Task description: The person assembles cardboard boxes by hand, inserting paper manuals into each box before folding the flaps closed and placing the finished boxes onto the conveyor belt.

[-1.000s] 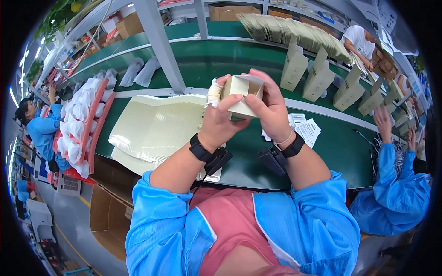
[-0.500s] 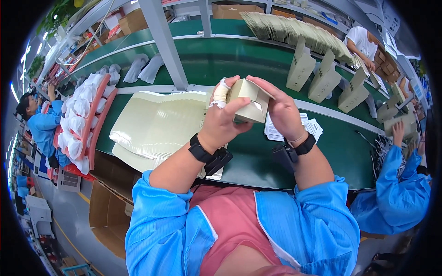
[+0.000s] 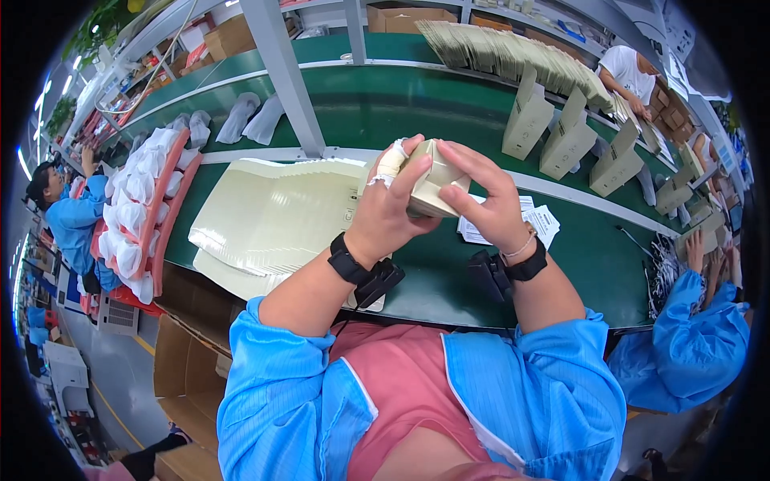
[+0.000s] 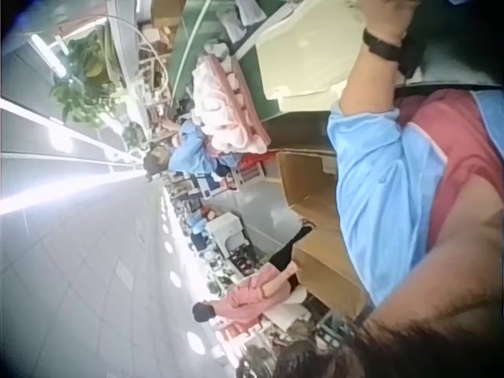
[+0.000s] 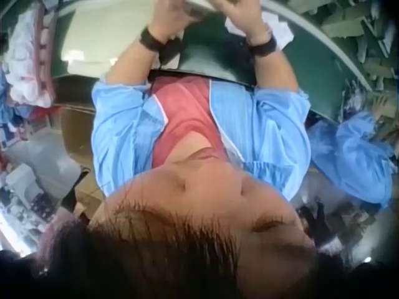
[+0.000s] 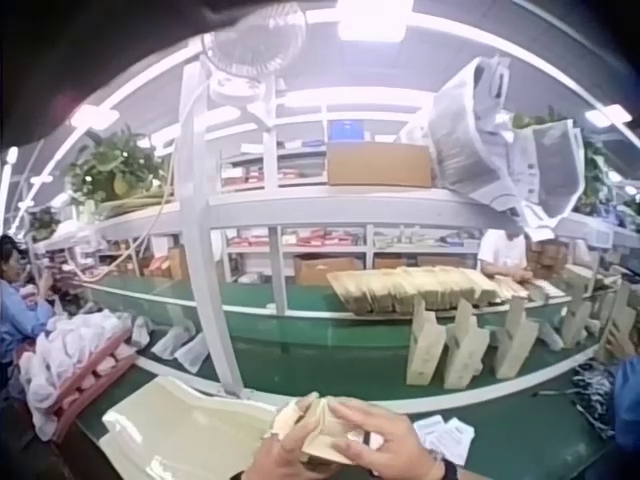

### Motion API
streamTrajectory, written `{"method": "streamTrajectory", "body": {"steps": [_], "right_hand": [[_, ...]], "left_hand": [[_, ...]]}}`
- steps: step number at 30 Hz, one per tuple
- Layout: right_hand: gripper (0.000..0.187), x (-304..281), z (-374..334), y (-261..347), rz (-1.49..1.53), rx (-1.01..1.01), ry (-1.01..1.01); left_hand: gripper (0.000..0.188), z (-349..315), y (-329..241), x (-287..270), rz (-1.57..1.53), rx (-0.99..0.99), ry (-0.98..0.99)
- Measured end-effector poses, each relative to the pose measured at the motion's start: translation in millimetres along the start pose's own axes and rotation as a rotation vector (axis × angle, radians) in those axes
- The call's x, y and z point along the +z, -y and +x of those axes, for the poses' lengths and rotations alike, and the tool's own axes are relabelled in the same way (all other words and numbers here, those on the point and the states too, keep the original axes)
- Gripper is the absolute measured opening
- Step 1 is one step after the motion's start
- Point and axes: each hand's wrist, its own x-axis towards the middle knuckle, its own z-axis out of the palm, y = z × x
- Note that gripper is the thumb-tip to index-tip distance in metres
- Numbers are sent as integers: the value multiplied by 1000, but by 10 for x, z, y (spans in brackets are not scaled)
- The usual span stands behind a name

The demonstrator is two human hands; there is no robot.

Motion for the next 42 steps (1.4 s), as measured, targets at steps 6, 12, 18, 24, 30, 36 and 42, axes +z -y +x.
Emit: {"method": "streamTrajectory", "body": {"steps": [6,12,18,24,30,36,42], "right_hand": [[39,-44,-43,142,85,245,3],[51,6,-85,206,15,154,-10],[69,-173,-264,12,-398,-190,-83],[62,-278,-572,-394,-638,-85,565],[40,-719,-916,-1132,-507,257,631],[25,-782,-701,-1059,-501,309,769],[21,-770,7,-248,-402,-297,-213]], "left_hand": [[101,-36,-24,-2,47,74,49],[104,15,26,15,70,154,24],[97,-3,6,8,-515,-393,-75],[89,-184,339,-114,-733,-1091,-20],[87,-226,425,-95,-659,-1071,77],[87,-192,304,-103,-701,-1079,42],[93,-122,76,-133,-260,-787,332]]}}
